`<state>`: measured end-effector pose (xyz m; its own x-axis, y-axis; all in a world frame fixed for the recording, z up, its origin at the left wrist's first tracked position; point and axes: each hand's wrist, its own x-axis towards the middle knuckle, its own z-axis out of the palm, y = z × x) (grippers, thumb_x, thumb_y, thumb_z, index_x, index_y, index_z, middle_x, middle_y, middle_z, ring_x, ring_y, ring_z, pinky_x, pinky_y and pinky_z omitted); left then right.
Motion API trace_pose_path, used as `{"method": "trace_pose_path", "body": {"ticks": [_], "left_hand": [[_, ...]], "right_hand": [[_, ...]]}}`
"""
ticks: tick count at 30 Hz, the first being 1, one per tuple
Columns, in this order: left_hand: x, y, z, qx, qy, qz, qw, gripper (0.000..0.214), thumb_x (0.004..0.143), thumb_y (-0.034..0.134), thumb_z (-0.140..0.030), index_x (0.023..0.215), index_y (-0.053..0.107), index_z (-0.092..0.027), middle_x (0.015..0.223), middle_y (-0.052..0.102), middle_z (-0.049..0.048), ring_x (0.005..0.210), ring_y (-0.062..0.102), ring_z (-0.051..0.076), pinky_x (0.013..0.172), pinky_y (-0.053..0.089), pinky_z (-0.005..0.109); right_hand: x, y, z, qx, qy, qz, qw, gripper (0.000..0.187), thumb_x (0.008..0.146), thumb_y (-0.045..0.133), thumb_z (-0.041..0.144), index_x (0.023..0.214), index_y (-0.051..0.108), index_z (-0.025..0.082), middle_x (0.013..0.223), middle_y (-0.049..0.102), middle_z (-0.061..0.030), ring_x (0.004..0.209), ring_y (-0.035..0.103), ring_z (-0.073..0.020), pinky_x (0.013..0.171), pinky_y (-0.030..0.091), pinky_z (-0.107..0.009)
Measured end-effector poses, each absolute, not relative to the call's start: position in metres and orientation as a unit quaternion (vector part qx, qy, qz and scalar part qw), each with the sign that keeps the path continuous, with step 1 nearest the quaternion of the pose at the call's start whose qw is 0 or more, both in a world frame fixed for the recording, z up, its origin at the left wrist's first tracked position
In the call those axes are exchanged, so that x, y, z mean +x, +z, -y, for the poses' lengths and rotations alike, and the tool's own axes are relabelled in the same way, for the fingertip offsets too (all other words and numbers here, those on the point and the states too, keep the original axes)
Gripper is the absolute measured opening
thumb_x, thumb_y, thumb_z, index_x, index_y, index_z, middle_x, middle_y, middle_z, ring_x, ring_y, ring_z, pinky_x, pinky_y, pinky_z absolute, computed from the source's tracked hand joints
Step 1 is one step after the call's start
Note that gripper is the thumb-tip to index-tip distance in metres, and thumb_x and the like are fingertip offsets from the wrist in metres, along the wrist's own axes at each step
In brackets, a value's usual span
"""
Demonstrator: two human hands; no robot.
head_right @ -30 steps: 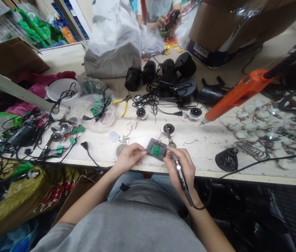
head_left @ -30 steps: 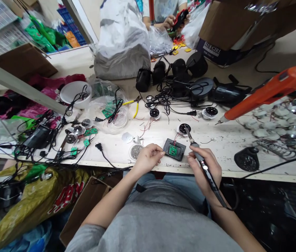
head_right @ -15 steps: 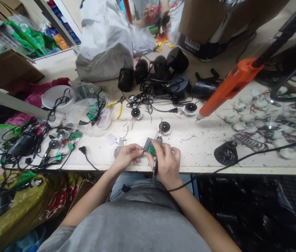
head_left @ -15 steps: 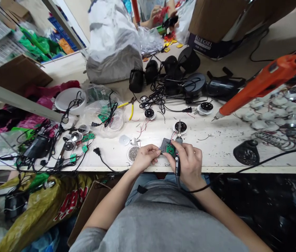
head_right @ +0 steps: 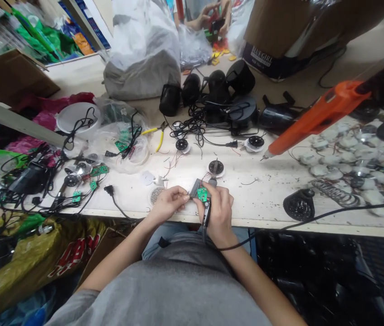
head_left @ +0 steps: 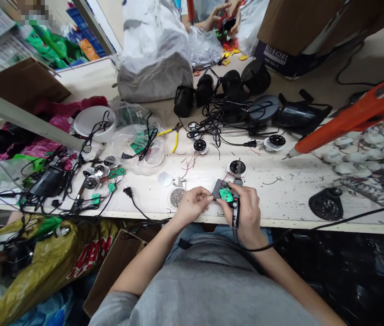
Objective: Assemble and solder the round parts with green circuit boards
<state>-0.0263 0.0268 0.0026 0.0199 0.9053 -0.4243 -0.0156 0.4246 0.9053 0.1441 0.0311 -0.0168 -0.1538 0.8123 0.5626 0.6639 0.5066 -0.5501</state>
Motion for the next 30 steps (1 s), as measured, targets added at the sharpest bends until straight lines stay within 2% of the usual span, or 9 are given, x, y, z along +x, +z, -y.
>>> {"method": "trace_pose_path", "body": {"ticks": [4, 9, 12, 18, 22, 26, 30], "left_hand": [[-0.025, -0.003, -0.023, 0.398, 0.392, -0.594, 0.579, 0.034, 0.071, 0.077, -0.046, 0.079, 0.064, -0.015, 0.059, 0.061, -0.0015, 0.052, 0.055, 0.010, 0.052, 0.041, 0.021], [-0.025, 0.001, -0.020, 0.479, 0.380, -0.619, 0.493, 0.019, 0.078, 0.070, -0.035, 0.081, 0.068, -0.016, 0.070, 0.066, 0.0015, 0.060, 0.055, 0.011, 0.058, 0.042, 0.022], [-0.023, 0.011, -0.017, 0.513, 0.370, -0.627, 0.455, 0.016, 0.080, 0.069, -0.032, 0.080, 0.068, -0.016, 0.070, 0.066, 0.0014, 0.059, 0.054, 0.011, 0.057, 0.041, 0.022], [-0.007, 0.050, 0.001, 0.608, 0.357, -0.588, 0.397, 0.012, 0.085, 0.066, -0.027, 0.078, 0.068, -0.018, 0.067, 0.063, -0.0005, 0.056, 0.051, 0.010, 0.055, 0.041, 0.022], [0.024, 0.070, 0.001, 0.692, 0.285, -0.530, 0.398, 0.012, 0.089, 0.064, -0.024, 0.078, 0.067, -0.020, 0.071, 0.065, 0.0007, 0.058, 0.052, 0.011, 0.061, 0.045, 0.023], [0.061, 0.060, -0.018, 0.733, 0.239, -0.498, 0.396, 0.008, 0.086, 0.064, -0.018, 0.078, 0.067, -0.019, 0.072, 0.064, 0.0015, 0.063, 0.055, 0.014, 0.066, 0.046, 0.025], [0.081, 0.034, -0.039, 0.729, 0.239, -0.523, 0.371, 0.009, 0.083, 0.064, -0.014, 0.075, 0.065, -0.018, 0.072, 0.064, 0.0021, 0.067, 0.057, 0.015, 0.068, 0.045, 0.026]], "right_hand": [[0.144, -0.021, -0.031, -0.471, 0.076, 0.760, 0.442, 0.042, 0.094, 0.067, 0.031, 0.133, 0.053, 0.019, 0.101, 0.059, -0.0092, 0.092, 0.061, -0.0239, 0.081, 0.053, -0.038], [0.144, -0.028, -0.031, -0.463, 0.065, 0.772, 0.430, 0.040, 0.095, 0.067, 0.030, 0.132, 0.055, 0.019, 0.099, 0.060, -0.0089, 0.092, 0.062, -0.0239, 0.082, 0.053, -0.039], [0.145, -0.027, -0.028, -0.461, 0.049, 0.775, 0.430, 0.040, 0.093, 0.068, 0.030, 0.130, 0.057, 0.017, 0.098, 0.058, -0.0093, 0.093, 0.060, -0.0245, 0.085, 0.052, -0.041], [0.181, -0.007, -0.012, -0.430, 0.084, 0.765, 0.472, 0.032, 0.093, 0.067, 0.022, 0.125, 0.063, 0.019, 0.096, 0.058, -0.0068, 0.081, 0.060, -0.0175, 0.070, 0.054, -0.029], [0.236, 0.006, 0.014, -0.421, 0.093, 0.762, 0.483, 0.036, 0.095, 0.061, 0.016, 0.130, 0.063, 0.022, 0.093, 0.066, -0.0067, 0.078, 0.065, -0.0180, 0.067, 0.057, -0.030], [0.289, 0.003, 0.034, -0.495, 0.053, 0.727, 0.473, 0.048, 0.092, 0.061, 0.010, 0.138, 0.061, 0.024, 0.098, 0.072, -0.0081, 0.079, 0.070, -0.0200, 0.072, 0.059, -0.034], [0.320, -0.012, 0.025, -0.535, 0.002, 0.720, 0.442, 0.041, 0.094, 0.064, 0.014, 0.134, 0.064, 0.022, 0.100, 0.071, -0.0082, 0.082, 0.071, -0.0179, 0.075, 0.059, -0.030]]}}
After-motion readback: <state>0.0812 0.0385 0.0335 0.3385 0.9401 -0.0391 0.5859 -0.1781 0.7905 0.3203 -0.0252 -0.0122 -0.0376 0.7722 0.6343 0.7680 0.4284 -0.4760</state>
